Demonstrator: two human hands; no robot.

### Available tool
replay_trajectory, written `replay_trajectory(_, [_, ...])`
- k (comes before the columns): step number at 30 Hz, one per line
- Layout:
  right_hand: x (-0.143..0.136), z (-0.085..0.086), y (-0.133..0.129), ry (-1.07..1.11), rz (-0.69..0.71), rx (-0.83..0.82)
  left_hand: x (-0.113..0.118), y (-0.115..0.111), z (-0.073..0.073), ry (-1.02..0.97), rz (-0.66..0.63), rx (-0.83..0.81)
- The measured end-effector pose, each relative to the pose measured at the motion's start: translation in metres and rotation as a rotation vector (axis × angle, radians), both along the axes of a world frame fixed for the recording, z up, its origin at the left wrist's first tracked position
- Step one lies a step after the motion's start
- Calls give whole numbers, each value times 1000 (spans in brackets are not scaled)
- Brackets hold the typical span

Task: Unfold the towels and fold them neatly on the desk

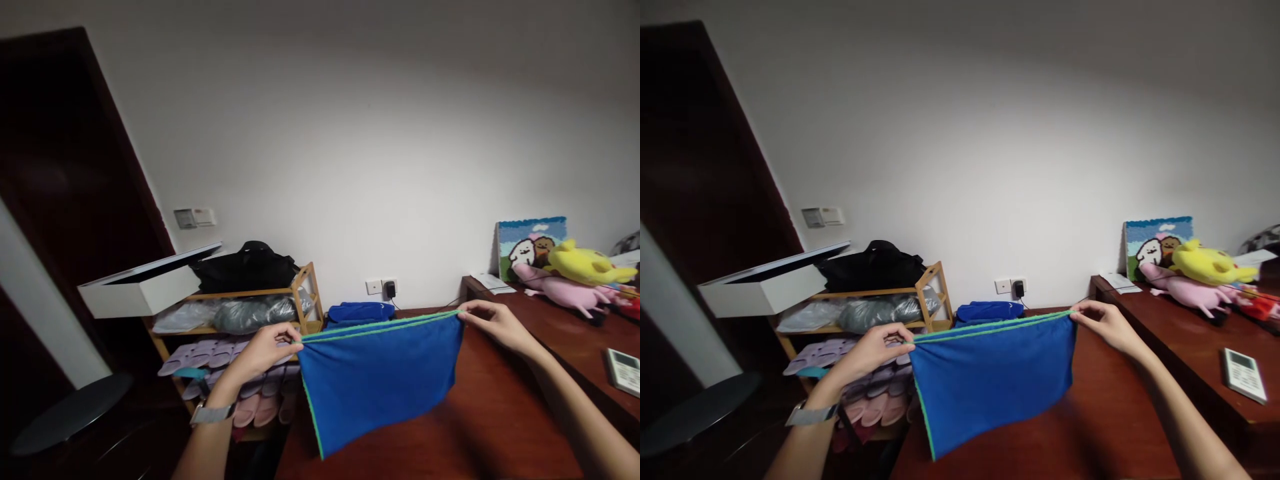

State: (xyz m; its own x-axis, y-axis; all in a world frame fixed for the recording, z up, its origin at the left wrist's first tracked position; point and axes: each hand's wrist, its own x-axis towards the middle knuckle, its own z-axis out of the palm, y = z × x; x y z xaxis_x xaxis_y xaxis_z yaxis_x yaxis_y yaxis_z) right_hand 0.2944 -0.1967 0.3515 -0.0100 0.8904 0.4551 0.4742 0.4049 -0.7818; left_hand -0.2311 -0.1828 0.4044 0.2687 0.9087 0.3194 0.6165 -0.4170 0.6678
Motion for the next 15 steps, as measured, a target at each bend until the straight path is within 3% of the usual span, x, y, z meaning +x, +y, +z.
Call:
replay_trajectory(8, [16,-9,-36,2,-30,-8,7,-2,-8,-91,-131,-75])
replay_trajectory(15, [40,-27,-71,17,-156,16,13,-18,-20,-189,-189,-61])
